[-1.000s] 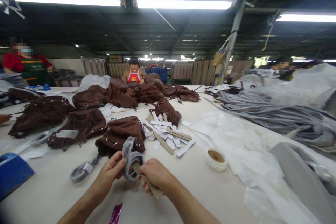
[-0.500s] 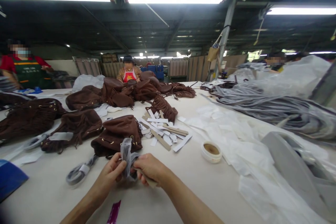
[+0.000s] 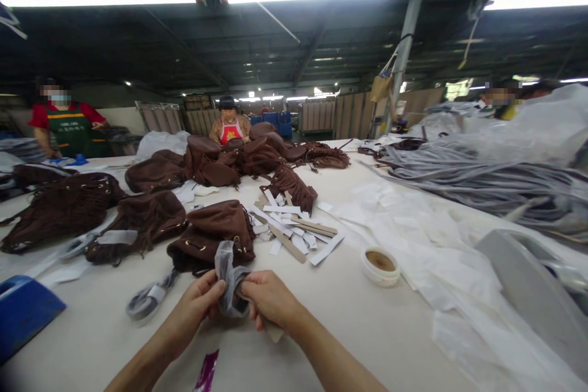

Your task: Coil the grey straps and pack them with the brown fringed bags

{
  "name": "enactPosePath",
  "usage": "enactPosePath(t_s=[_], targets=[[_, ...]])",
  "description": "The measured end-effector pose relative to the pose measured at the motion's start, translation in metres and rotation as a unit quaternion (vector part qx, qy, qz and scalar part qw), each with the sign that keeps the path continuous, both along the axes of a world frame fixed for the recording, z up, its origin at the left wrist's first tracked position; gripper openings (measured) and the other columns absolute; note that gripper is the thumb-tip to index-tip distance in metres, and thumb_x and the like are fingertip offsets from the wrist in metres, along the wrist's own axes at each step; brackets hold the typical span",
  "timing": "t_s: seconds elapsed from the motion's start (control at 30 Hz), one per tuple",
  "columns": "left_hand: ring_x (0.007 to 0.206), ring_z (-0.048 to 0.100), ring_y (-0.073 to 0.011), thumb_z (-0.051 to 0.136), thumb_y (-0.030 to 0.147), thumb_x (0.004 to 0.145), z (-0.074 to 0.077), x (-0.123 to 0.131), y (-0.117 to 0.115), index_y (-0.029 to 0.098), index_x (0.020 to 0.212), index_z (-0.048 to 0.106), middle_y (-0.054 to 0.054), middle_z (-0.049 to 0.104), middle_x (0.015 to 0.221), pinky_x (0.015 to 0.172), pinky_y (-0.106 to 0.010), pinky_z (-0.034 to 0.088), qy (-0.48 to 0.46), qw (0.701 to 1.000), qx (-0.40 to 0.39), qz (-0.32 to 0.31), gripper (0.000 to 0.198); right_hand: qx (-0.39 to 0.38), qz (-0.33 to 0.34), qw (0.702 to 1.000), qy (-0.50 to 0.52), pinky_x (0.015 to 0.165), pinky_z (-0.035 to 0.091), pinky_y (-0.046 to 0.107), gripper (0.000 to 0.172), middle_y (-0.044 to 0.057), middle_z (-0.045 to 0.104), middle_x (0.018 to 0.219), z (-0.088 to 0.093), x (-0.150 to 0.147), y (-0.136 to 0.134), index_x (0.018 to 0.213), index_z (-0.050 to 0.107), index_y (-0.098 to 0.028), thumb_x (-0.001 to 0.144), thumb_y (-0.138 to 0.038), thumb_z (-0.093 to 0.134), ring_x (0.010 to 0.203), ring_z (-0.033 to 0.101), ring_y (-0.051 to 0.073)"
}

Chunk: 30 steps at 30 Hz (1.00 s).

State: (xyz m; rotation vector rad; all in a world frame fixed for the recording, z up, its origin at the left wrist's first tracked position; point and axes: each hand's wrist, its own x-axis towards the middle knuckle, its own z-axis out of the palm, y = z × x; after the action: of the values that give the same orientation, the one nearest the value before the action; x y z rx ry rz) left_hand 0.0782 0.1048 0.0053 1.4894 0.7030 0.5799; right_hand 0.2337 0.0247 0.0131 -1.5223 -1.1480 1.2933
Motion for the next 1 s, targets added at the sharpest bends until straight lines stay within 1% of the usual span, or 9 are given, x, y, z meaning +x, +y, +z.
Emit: enactPosePath(t_s=[0.13,0.23,0.33,0.4,0.53,0.7,0.83,0.9,1.0], targets=[[0.050,0.035,-0.0079,0.067,0.060,0.071,-0.003,0.001,0.001,0.013,0.102,0.051,0.004,0.050,0.067,0.046,-0.019,0.026,0.010,1.000,0.009,0.002,0.058,0.043,-0.037,0.997,-0.044,0.028,0.025,0.014,0.020,-0.009,0.044,0.040,-0.011,-0.005,0.003,0.074,0.056,-0.018,0.086,-0.027,0.044,0.025,0.039,0.006],[0.061,0.045,-0.0122,0.061,0.053,0.080,-0.002,0.000,-0.001,0.015,0.101,0.051,0.003,0.052,0.071,0.055,-0.021,0.036,0.014,0.993,0.113,0.006,0.044,0.050,-0.042,0.997,-0.044,0.028,0.026,0.015,0.019,-0.008,0.046,0.041,-0.016,-0.007,0.004,0.073,0.057,-0.017,0.084,-0.025,0.044,0.026,0.042,0.007],[0.070,0.050,-0.0151,0.052,0.042,0.088,-0.001,-0.001,-0.009,0.018,0.093,0.052,0.001,0.053,0.075,0.063,-0.024,0.040,0.047,0.972,0.228,0.022,0.026,0.025,-0.040,0.998,0.043,0.029,0.029,0.016,0.021,-0.006,0.049,0.042,-0.017,-0.006,0.006,0.080,0.063,-0.016,0.082,-0.026,0.044,0.027,0.043,0.008],[0.065,0.050,-0.0151,0.049,0.037,0.090,-0.002,0.000,-0.015,0.019,0.089,0.052,0.002,0.051,0.069,0.061,-0.024,0.039,0.077,0.951,0.297,0.044,0.019,0.023,-0.061,0.994,0.089,0.031,0.029,0.016,0.020,-0.006,0.051,0.045,-0.016,-0.006,0.007,0.082,0.064,-0.015,0.078,-0.024,0.047,0.030,0.044,0.007],[0.064,0.054,-0.0164,0.046,0.028,0.091,-0.006,0.005,-0.023,0.020,0.088,0.053,0.000,0.056,0.071,0.060,-0.024,0.041,0.069,0.898,0.428,0.073,0.012,0.038,-0.092,0.990,0.095,0.035,0.030,0.015,0.019,-0.006,0.050,0.047,-0.015,-0.010,0.010,0.078,0.064,-0.013,0.071,-0.018,0.047,0.033,0.042,0.006],[0.076,0.061,-0.0210,0.041,0.013,0.090,-0.014,0.008,-0.029,0.019,0.098,0.056,-0.006,0.064,0.085,0.067,-0.029,0.048,0.081,0.808,0.582,0.051,0.018,0.004,-0.085,0.991,0.103,0.037,0.036,0.017,0.023,-0.004,0.050,0.045,-0.021,-0.009,0.004,0.077,0.063,-0.013,0.063,-0.019,0.045,0.034,0.044,0.007],[0.072,0.060,-0.0227,0.045,0.004,0.081,-0.022,0.011,-0.037,0.019,0.088,0.055,-0.005,0.063,0.081,0.062,-0.030,0.047,0.138,0.768,0.625,0.019,0.019,-0.031,-0.031,0.998,0.038,0.033,0.039,0.018,0.031,0.000,0.057,0.045,-0.026,0.006,-0.007,0.083,0.063,-0.013,0.059,-0.023,0.046,0.033,0.050,0.012],[0.073,0.060,-0.0227,0.046,0.003,0.079,-0.026,0.013,-0.042,0.020,0.089,0.054,-0.005,0.064,0.083,0.064,-0.030,0.048,0.152,0.766,0.624,0.016,0.021,-0.017,-0.021,1.000,0.011,0.033,0.040,0.018,0.036,0.000,0.058,0.047,-0.026,0.012,-0.011,0.089,0.063,-0.013,0.059,-0.024,0.046,0.034,0.053,0.013],[0.073,0.059,-0.0210,0.047,0.003,0.078,-0.031,0.016,-0.046,0.020,0.088,0.052,-0.005,0.063,0.083,0.064,-0.028,0.047,0.140,0.772,0.619,0.025,0.020,0.008,-0.013,0.999,0.045,0.033,0.040,0.017,0.041,0.000,0.060,0.050,-0.025,0.016,-0.013,0.096,0.062,-0.014,0.059,-0.025,0.048,0.037,0.053,0.012]])
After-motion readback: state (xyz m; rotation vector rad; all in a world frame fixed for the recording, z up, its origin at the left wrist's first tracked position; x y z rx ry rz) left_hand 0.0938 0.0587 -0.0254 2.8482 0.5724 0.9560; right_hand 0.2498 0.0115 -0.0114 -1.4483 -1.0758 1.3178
